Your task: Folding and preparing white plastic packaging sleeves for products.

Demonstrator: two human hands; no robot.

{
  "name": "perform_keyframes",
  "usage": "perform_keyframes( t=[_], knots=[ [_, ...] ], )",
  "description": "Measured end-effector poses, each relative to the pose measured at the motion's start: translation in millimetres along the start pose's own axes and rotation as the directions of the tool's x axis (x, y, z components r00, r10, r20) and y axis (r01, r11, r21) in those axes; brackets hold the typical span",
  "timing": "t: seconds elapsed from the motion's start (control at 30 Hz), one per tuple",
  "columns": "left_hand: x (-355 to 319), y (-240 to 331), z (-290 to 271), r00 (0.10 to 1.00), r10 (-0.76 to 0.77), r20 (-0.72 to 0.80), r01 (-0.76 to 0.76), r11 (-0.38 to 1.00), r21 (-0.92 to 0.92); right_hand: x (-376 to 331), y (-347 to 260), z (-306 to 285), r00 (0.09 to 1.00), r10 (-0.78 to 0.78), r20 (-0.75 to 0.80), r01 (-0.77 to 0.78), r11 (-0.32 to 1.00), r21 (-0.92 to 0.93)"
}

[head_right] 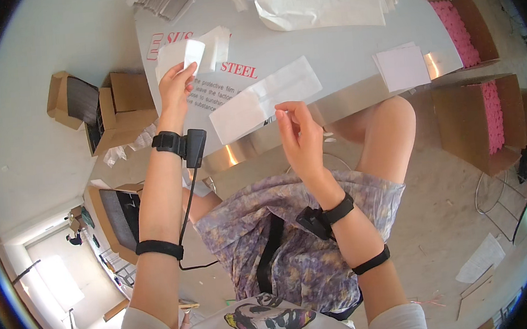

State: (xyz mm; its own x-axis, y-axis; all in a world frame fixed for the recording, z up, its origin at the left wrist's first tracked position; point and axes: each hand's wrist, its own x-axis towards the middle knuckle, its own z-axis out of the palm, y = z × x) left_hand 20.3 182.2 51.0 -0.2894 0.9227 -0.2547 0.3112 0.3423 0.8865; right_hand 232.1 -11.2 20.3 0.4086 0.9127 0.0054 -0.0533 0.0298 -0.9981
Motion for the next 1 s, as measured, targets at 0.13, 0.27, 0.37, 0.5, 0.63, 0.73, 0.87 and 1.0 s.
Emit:
perform_keyframes(
  t=[0.13, 0.27, 0.37, 0.5, 0.63, 0.73, 0.87, 1.0],
  knots=[
    [-13.5, 8.0, -17.9, 0.997, -0.069, 0.046, 0.079, 0.963, -0.257, -2.2, 0.9, -0.3, 0.997, 0.019, 0.069, -0.014, 0.997, -0.076],
    [-81.5, 36.7, -39.3, 0.979, 0.177, 0.099, -0.174, 0.984, -0.041, -16.1, -11.9, -3.9, 0.987, -0.011, 0.160, 0.035, 0.989, -0.145],
    [-170.6, 60.6, -59.2, 0.963, 0.235, 0.132, -0.232, 0.972, -0.042, -34.4, -62.5, 13.1, 0.890, -0.378, 0.253, 0.425, 0.890, -0.164],
    [-246.5, 57.9, -69.2, 0.943, 0.252, 0.219, -0.195, 0.948, -0.250, -65.9, -101.4, 31.2, 0.850, -0.457, 0.262, 0.504, 0.850, -0.152],
    [-277.6, 46.7, -77.8, 0.948, 0.192, 0.255, -0.071, 0.905, -0.418, -89.4, -112.1, 20.5, 0.789, -0.542, 0.289, 0.602, 0.777, -0.183],
    [-290.9, 35.1, -82.1, 0.892, 0.236, 0.386, 0.043, 0.805, -0.592, -105.4, -122.9, 9.3, 0.745, -0.600, 0.291, 0.662, 0.718, -0.215],
    [-312.7, 30.2, -81.0, 0.880, 0.243, 0.407, 0.112, 0.727, -0.677, -125.9, -139.1, -0.2, 0.754, -0.574, 0.319, 0.653, 0.707, -0.273],
    [-327.9, 18.7, -72.6, 0.898, 0.278, 0.340, 0.066, 0.680, -0.730, -142.2, -145.1, -1.1, 0.798, -0.518, 0.308, 0.601, 0.721, -0.345]
  ],
)
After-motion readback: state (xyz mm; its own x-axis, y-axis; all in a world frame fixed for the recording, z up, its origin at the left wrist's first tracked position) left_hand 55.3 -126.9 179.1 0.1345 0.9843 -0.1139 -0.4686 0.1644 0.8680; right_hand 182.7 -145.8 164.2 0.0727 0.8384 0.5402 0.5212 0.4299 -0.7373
